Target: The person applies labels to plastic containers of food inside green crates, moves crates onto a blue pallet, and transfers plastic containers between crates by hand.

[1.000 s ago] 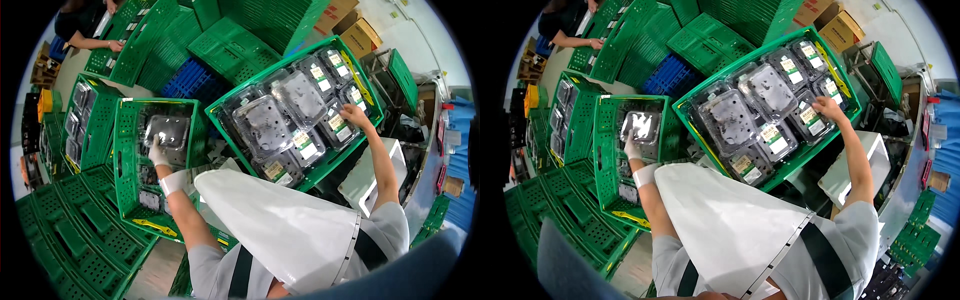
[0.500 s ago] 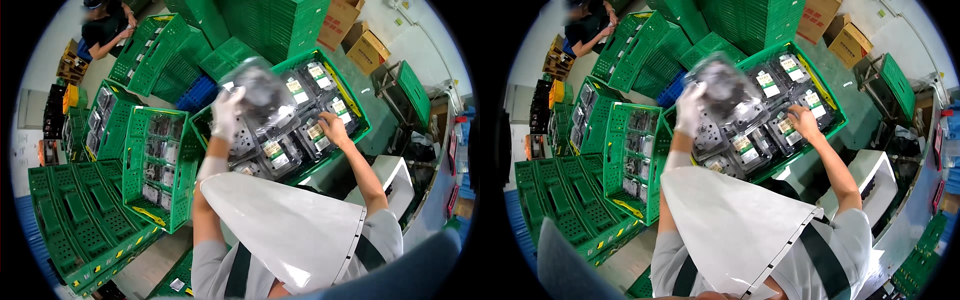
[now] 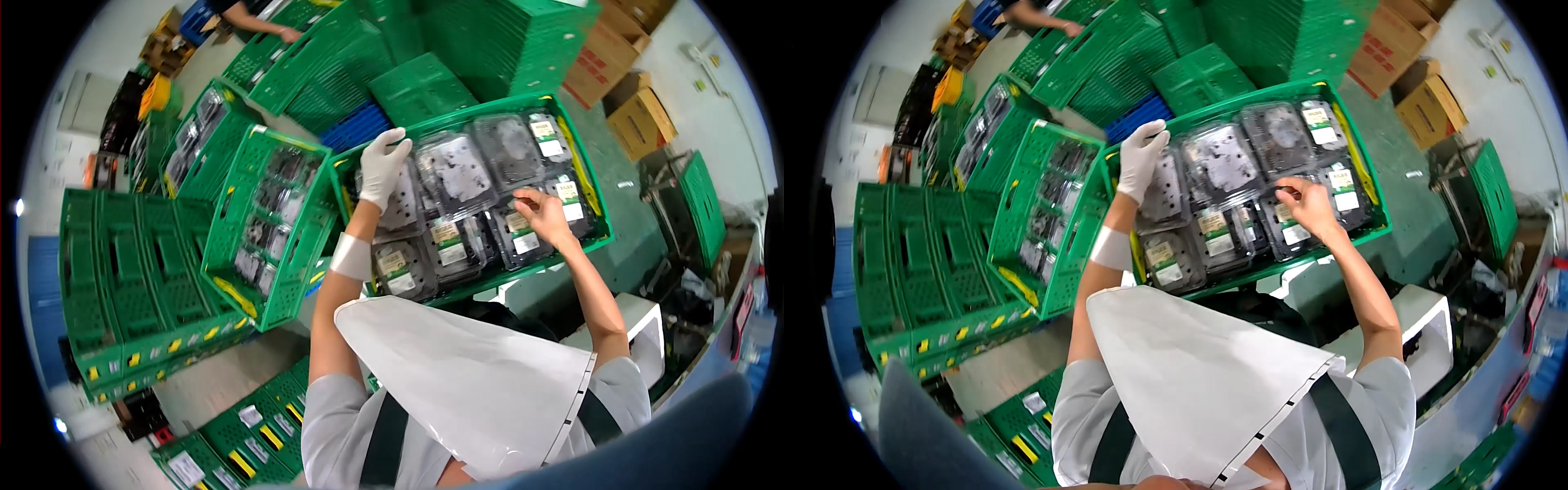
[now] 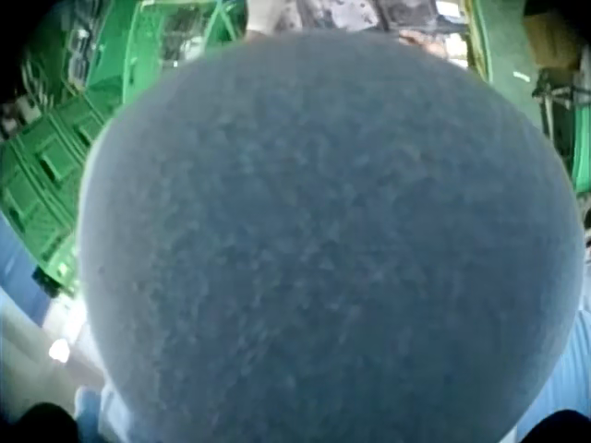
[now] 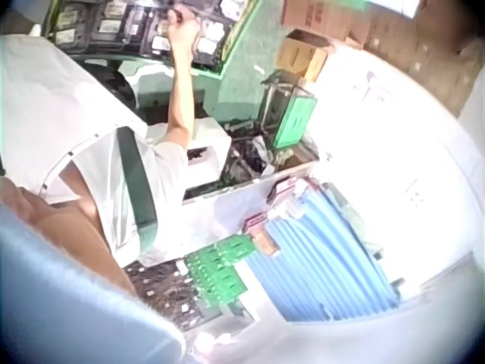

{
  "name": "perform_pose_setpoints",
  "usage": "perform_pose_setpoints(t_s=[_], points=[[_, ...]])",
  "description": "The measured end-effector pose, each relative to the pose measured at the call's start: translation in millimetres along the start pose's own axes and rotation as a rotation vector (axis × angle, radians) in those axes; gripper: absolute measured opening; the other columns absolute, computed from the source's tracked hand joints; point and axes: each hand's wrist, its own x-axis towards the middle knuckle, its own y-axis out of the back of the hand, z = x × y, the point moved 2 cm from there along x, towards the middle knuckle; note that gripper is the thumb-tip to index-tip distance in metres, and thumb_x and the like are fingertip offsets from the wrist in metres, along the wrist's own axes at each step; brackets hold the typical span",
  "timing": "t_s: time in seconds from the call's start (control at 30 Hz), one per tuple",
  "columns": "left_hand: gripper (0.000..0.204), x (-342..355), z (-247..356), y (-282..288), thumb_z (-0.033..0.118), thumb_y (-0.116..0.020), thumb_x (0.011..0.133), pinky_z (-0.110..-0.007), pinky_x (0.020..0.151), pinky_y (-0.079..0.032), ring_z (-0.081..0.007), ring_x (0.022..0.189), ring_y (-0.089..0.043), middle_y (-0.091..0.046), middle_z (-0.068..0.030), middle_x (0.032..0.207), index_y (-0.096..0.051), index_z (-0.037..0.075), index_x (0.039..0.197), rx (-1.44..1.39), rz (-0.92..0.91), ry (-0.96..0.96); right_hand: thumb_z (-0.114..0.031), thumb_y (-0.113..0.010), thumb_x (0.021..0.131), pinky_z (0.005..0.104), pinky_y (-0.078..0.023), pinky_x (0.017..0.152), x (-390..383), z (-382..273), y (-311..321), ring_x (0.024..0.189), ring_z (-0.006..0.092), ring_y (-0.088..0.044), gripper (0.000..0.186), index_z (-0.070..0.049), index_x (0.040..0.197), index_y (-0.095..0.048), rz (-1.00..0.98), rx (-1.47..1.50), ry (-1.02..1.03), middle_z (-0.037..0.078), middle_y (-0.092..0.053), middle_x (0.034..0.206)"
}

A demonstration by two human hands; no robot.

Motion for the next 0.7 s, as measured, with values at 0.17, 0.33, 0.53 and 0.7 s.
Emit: perform_pose_setpoints(t_s=[0.17, 0.33, 0.53, 0.7], points=[[0.023, -48.1, 22.9, 89.0, 0.010, -0.060, 0.081, -0.023, 0.069, -0.046, -0.0100, 0.074, -0.059, -0.064, -0.0044, 0.086, -0.061, -0.002, 0.100, 0.035, 0.136, 0.058, -0.012, -0.067, 0.077, 0.0235, -0.048, 0.065, 2.2, -117.5, -96.8, 0.069, 0.0094, -0.060, 0.027, -0.001, 0.101, -0.062, -0.514, 0.286, 0.113, 0.006, -0.066, 0.076], [0.024, -71.7, 30.7, 131.7, 0.010, -0.062, 0.080, -0.022, 0.070, -0.046, -0.0100, 0.076, -0.058, -0.063, -0.0047, 0.088, -0.060, -0.003, 0.100, 0.018, 0.193, -0.059, -0.035, -0.067, 0.075, 0.0379, -0.045, 0.080, -47.9, -205.4, -242.8, 0.092, 0.0313, -0.058, 0.050, -0.004, 0.112, -0.056, -0.960, 0.060, 0.657, 0.015, -0.060, 0.104], [0.028, -137.8, 5.7, 261.2, 0.020, -0.056, 0.086, -0.020, 0.062, -0.041, -0.0065, 0.074, -0.054, -0.061, -0.0011, 0.085, -0.058, 0.001, 0.106, 0.066, 0.086, 0.159, -0.030, -0.072, 0.071, 0.0291, -0.041, 0.051, -75.1, -265.0, -319.0, 0.052, 0.0147, -0.051, 0.029, -0.004, 0.067, -0.060, -1.152, 0.207, 0.677, 0.005, -0.056, 0.058], [0.059, -271.7, -57.6, 296.4, 0.044, -0.044, 0.089, -0.034, 0.092, -0.039, -0.0176, 0.111, -0.048, -0.045, -0.0076, 0.126, -0.034, 0.007, 0.132, -0.664, -0.098, 0.200, -0.017, -0.069, 0.077, 0.0198, -0.036, 0.050, -26.7, -361.8, -329.1, 0.059, 0.0029, -0.046, 0.019, -0.002, 0.072, -0.059, -0.834, 0.353, 0.365, -0.003, -0.056, 0.065]])
